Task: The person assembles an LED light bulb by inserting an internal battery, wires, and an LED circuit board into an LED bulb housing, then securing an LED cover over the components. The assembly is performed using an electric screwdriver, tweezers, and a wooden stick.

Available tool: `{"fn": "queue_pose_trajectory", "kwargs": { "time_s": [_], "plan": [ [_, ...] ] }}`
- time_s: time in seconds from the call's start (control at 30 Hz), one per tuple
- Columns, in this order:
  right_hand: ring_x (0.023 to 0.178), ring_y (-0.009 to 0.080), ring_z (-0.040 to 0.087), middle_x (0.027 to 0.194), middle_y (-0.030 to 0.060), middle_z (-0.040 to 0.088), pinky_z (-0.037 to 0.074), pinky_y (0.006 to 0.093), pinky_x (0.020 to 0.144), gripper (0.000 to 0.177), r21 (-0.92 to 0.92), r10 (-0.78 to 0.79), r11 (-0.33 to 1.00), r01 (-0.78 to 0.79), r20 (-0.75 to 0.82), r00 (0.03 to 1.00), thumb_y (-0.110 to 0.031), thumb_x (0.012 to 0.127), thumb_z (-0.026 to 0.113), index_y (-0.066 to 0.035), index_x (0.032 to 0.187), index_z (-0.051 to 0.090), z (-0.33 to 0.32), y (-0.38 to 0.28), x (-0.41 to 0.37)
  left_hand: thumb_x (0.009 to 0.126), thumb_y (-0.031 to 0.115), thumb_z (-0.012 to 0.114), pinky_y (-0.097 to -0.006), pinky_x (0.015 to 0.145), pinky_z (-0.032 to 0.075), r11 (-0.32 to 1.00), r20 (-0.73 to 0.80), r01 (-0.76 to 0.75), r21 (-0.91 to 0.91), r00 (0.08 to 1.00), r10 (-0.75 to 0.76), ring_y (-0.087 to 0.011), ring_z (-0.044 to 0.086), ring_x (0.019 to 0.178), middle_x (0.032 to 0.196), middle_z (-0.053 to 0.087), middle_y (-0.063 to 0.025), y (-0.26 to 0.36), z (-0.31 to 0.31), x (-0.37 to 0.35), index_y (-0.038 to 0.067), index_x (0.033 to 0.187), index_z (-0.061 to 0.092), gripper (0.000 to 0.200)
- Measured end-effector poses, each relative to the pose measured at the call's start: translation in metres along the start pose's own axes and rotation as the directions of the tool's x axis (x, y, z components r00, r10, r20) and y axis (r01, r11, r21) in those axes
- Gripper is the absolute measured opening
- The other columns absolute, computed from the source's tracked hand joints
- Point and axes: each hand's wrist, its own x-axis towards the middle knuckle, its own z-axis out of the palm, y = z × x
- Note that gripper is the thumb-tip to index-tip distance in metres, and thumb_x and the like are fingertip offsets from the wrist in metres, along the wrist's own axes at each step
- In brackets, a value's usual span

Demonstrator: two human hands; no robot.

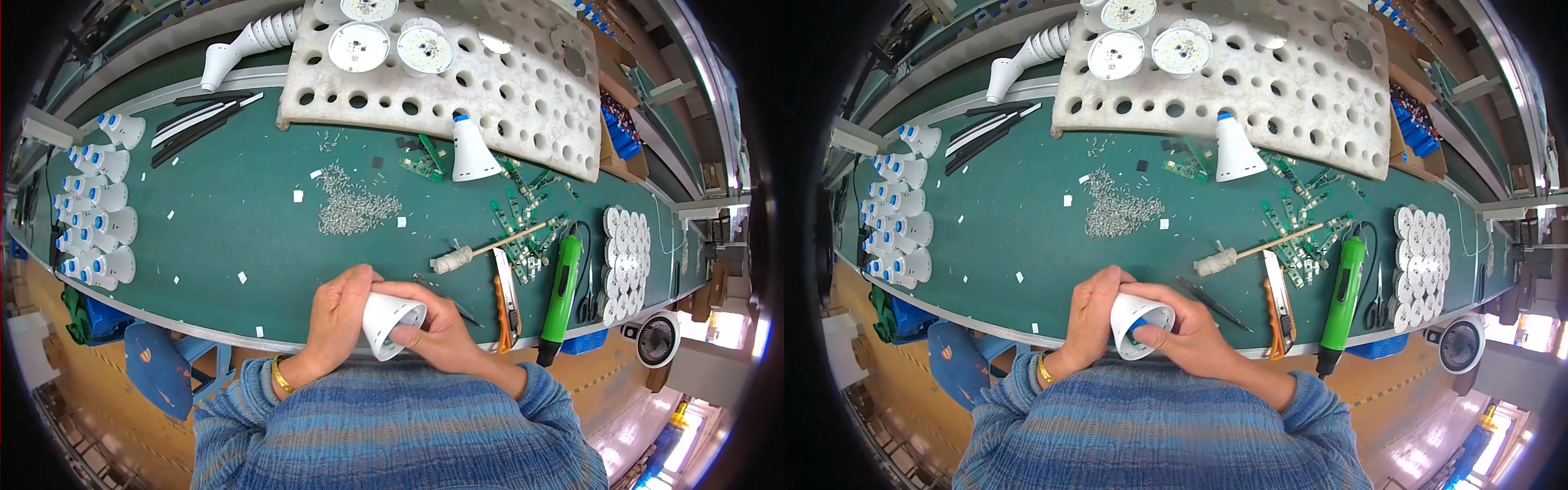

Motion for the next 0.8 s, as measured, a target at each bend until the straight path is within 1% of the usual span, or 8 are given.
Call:
{"fn": "queue_pose_trajectory", "kwargs": {
  "time_s": [0.07, 0.17, 0.27, 0.37, 0.47, 0.57, 0.67, 0.8],
  "plan": [
    [0.098, 0.0104, 0.055, 0.109, 0.0066, 0.061, 0.045, 0.0267, 0.084, 0.049, -0.117, -0.050, 0.992, 0.044, -0.047, 0.998, -0.027, 0.088, 0.065, -0.005, 0.129, 0.048, 0.004, 0.000, -0.002, 0.097, 0.031, 0.041, -0.0246, 0.056, 0.039, 0.999, -0.029, 0.009, -0.038, 1.000, -0.010, -0.0068, 0.048, 0.062, 0.066, 0.054, -0.0008, -0.001, 0.003, -0.002, 0.001, 0.081, 0.059, 0.039],
    [0.095, 0.0108, 0.057, 0.104, 0.0066, 0.063, 0.046, 0.0269, 0.082, 0.047, -0.155, -0.077, 0.985, 0.076, -0.003, 0.997, -0.025, 0.087, 0.065, -0.004, 0.127, 0.050, 0.000, -0.003, 0.001, 0.098, 0.030, 0.040, -0.0239, 0.056, 0.039, 0.998, -0.036, 0.026, -0.058, 0.999, -0.028, -0.0062, 0.048, 0.062, 0.068, 0.055, -0.0008, -0.001, 0.004, -0.005, 0.001, 0.081, 0.059, 0.039],
    [0.092, 0.0113, 0.058, 0.101, 0.0067, 0.064, 0.047, 0.0277, 0.079, 0.046, -0.165, -0.157, 0.973, 0.163, 0.048, 0.986, -0.023, 0.086, 0.066, -0.005, 0.126, 0.051, -0.006, 0.006, 0.002, 0.098, 0.030, 0.040, -0.0233, 0.056, 0.039, 0.996, -0.016, 0.028, -0.088, 0.999, -0.029, -0.0060, 0.047, 0.062, 0.068, 0.055, -0.0008, -0.005, 0.003, -0.006, 0.001, 0.081, 0.058, 0.038],
    [0.090, 0.0129, 0.061, 0.099, 0.0082, 0.065, 0.047, 0.0284, 0.078, 0.044, -0.209, -0.150, 0.967, 0.148, 0.004, 0.989, -0.022, 0.086, 0.066, -0.005, 0.124, 0.052, -0.001, 0.004, 0.000, 0.099, 0.029, 0.040, -0.0227, 0.057, 0.039, 0.994, -0.017, 0.020, -0.103, 1.000, -0.022, -0.0058, 0.047, 0.063, 0.070, 0.055, -0.0009, -0.004, 0.004, -0.007, 0.001, 0.081, 0.058, 0.038],
    [0.093, 0.0145, 0.061, 0.102, 0.0089, 0.064, 0.047, 0.0279, 0.080, 0.049, -0.312, -0.130, 0.942, 0.121, -0.007, 0.992, -0.030, 0.086, 0.066, -0.001, 0.123, 0.051, 0.004, -0.010, 0.002, 0.099, 0.029, 0.039, -0.0224, 0.057, 0.039, 0.991, -0.027, 0.015, -0.134, 0.999, -0.019, -0.0057, 0.047, 0.064, 0.071, 0.054, -0.0010, -0.005, 0.004, -0.008, 0.001, 0.082, 0.057, 0.037],
    [0.090, 0.0155, 0.063, 0.098, 0.0096, 0.065, 0.048, 0.0280, 0.077, 0.048, -0.299, -0.144, 0.940, 0.166, 0.095, 0.985, -0.031, 0.085, 0.066, -0.001, 0.121, 0.052, -0.003, -0.010, 0.012, 0.099, 0.028, 0.039, -0.0224, 0.057, 0.038, 0.990, -0.042, -0.045, -0.131, 0.998, 0.040, -0.0059, 0.046, 0.064, 0.072, 0.053, -0.0009, -0.005, 0.003, -0.008, 0.002, 0.081, 0.056, 0.037],
    [0.088, 0.0166, 0.064, 0.096, 0.0092, 0.065, 0.049, 0.0286, 0.076, 0.047, -0.281, -0.190, 0.938, 0.203, 0.074, 0.979, -0.030, 0.085, 0.067, -0.001, 0.120, 0.052, -0.002, 0.002, 0.007, 0.099, 0.028, 0.038, -0.0228, 0.058, 0.038, 0.988, -0.024, -0.075, -0.133, 0.997, 0.072, -0.0061, 0.045, 0.064, 0.072, 0.052, -0.0006, -0.012, 0.002, -0.010, 0.002, 0.080, 0.056, 0.037],
    [0.090, 0.0158, 0.063, 0.097, 0.0086, 0.065, 0.048, 0.0284, 0.076, 0.047, -0.323, -0.161, 0.932, 0.164, 0.034, 0.986, -0.031, 0.085, 0.066, -0.002, 0.120, 0.052, 0.005, -0.007, 0.005, 0.099, 0.026, 0.038, -0.0238, 0.060, 0.039, 0.984, -0.032, -0.073, -0.160, 0.997, 0.068, -0.0074, 0.045, 0.067, 0.075, 0.052, -0.0019, -0.008, 0.003, -0.008, 0.001, 0.078, 0.055, 0.036]
  ]
}}
